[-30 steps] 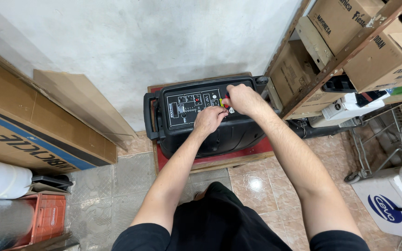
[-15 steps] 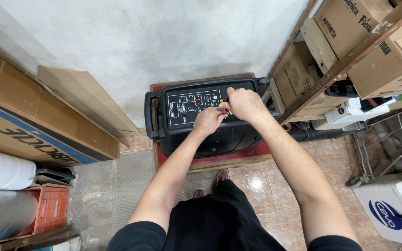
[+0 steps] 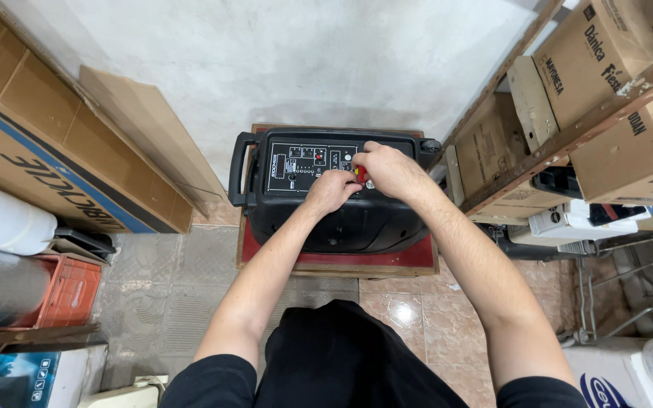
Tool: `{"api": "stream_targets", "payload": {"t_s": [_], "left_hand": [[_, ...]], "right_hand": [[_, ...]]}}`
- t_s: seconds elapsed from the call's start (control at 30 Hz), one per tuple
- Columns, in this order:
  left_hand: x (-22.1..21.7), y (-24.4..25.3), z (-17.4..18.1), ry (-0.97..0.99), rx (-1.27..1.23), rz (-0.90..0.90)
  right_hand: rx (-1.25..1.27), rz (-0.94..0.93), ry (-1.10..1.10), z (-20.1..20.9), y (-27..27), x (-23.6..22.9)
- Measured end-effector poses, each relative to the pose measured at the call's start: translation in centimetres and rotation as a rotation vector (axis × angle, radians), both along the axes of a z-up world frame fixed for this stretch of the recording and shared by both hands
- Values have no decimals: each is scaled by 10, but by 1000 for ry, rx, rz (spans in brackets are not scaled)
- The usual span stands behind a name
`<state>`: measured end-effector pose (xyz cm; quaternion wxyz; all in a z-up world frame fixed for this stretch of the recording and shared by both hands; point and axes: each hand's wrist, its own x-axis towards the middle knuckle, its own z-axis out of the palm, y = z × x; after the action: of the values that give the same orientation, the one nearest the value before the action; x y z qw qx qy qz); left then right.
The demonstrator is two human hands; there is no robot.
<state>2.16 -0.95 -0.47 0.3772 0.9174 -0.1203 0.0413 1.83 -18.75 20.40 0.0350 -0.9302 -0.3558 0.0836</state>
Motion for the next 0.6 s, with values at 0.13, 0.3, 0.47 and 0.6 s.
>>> {"api": "stream_targets", "payload": {"t_s": [0.13, 0.3, 0.47, 0.6], "left_hand": [[-5, -11, 16, -15, -25, 15], [3, -21, -5, -70, 48, 22], [3, -20, -2, -13, -4, 24], [6, -17, 1, 41, -86, 20]], "right_hand": [[-11, 22, -42, -9, -6, 20], [-74, -132, -59, -19, -16, 32], [-9, -102, -23, -22, -23, 34], [33, 37, -108, -34, -22, 41]]}}
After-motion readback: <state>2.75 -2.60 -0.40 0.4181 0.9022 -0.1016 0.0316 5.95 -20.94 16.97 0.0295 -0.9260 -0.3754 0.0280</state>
